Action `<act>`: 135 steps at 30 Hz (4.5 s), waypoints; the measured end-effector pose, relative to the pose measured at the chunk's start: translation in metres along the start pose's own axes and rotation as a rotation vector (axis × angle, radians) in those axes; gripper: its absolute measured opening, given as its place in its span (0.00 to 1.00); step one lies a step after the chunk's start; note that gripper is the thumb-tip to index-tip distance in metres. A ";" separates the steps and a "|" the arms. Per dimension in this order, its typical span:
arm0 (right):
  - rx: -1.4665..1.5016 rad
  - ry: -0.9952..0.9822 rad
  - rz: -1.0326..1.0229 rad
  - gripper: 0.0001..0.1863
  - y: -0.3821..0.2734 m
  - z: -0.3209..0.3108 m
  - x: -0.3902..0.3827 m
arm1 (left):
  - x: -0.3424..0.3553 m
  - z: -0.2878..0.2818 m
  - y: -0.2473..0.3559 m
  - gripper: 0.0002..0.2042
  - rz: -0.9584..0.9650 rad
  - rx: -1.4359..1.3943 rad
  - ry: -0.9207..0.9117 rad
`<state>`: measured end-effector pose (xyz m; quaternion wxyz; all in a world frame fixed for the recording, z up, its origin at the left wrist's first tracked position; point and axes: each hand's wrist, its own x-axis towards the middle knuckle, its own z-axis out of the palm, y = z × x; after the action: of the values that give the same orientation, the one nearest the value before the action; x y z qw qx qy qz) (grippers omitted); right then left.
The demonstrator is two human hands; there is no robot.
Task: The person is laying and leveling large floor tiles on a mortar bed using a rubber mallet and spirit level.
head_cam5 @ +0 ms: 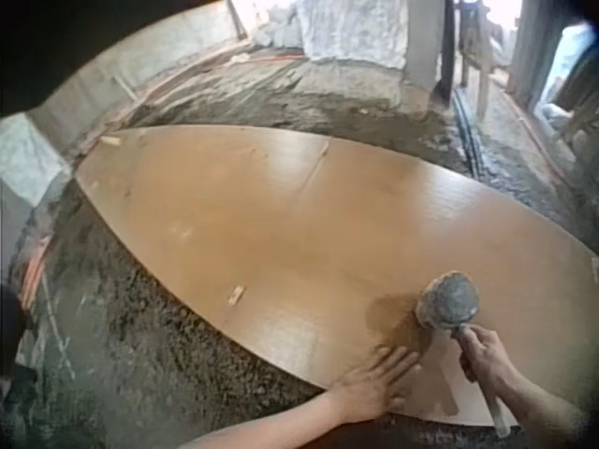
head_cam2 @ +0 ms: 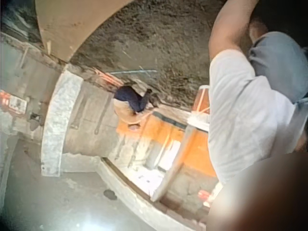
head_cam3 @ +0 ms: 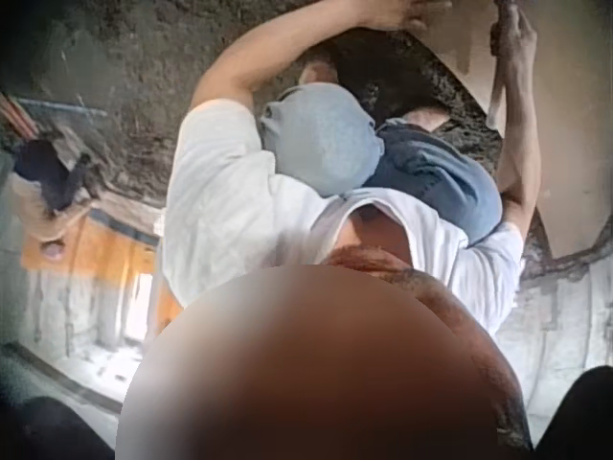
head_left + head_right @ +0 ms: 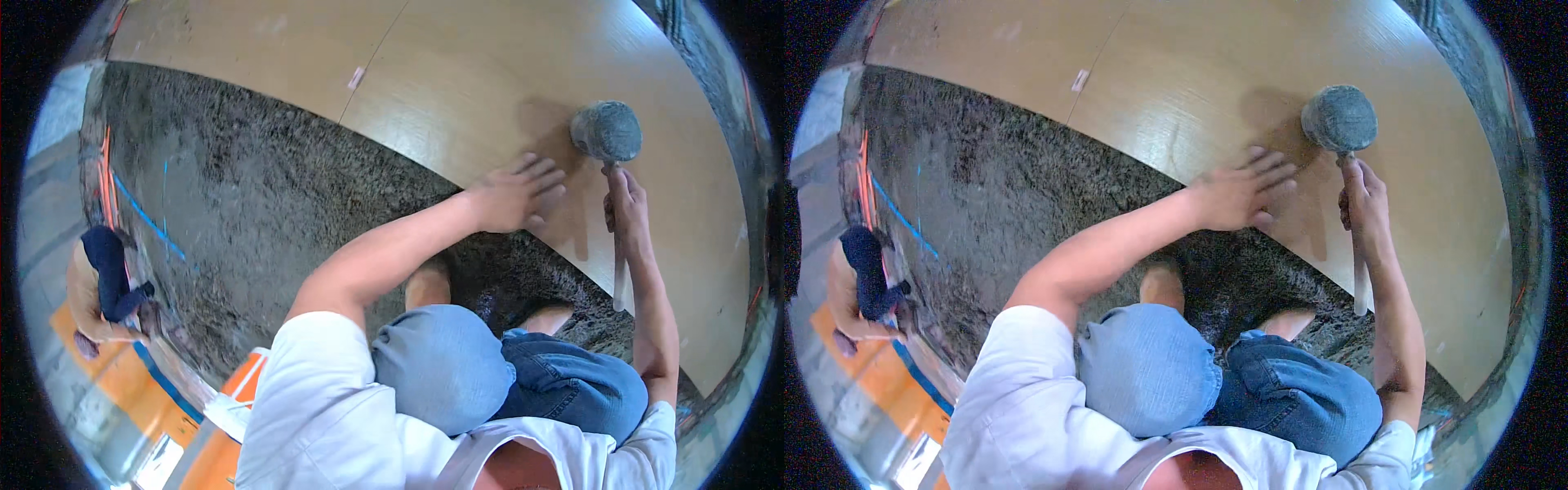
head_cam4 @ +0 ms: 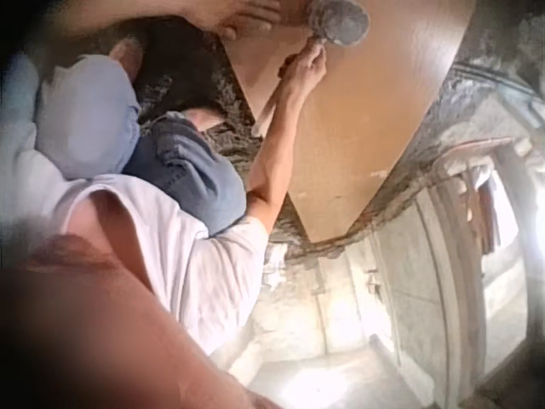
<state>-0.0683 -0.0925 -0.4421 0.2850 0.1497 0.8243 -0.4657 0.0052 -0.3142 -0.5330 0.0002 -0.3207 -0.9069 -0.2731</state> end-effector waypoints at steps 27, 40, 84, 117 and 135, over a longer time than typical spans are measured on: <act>-0.223 -0.022 -0.200 0.16 -0.028 0.030 -0.016 | -0.073 -0.049 -0.057 0.11 -0.191 0.088 0.423; -0.736 -0.310 -0.635 0.22 0.054 0.009 -0.102 | -0.186 -0.155 -0.163 0.14 -0.183 0.529 0.054; 0.039 -0.390 -0.034 0.17 -0.038 0.072 -0.057 | 0.045 -0.091 -0.149 0.36 -0.982 0.209 0.456; 0.165 0.028 0.163 0.28 -0.021 -0.016 -0.051 | 0.043 -0.111 -0.181 0.31 -1.094 0.797 0.294; 0.448 0.629 0.403 0.31 0.176 -0.192 -0.159 | 0.231 0.109 0.127 0.32 -0.112 0.513 -0.242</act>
<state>0.0840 0.1659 -0.3879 0.0658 0.5004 0.7039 -0.4998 -0.0858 -0.0437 -0.5222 -0.0420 -0.2899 -0.9561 0.0061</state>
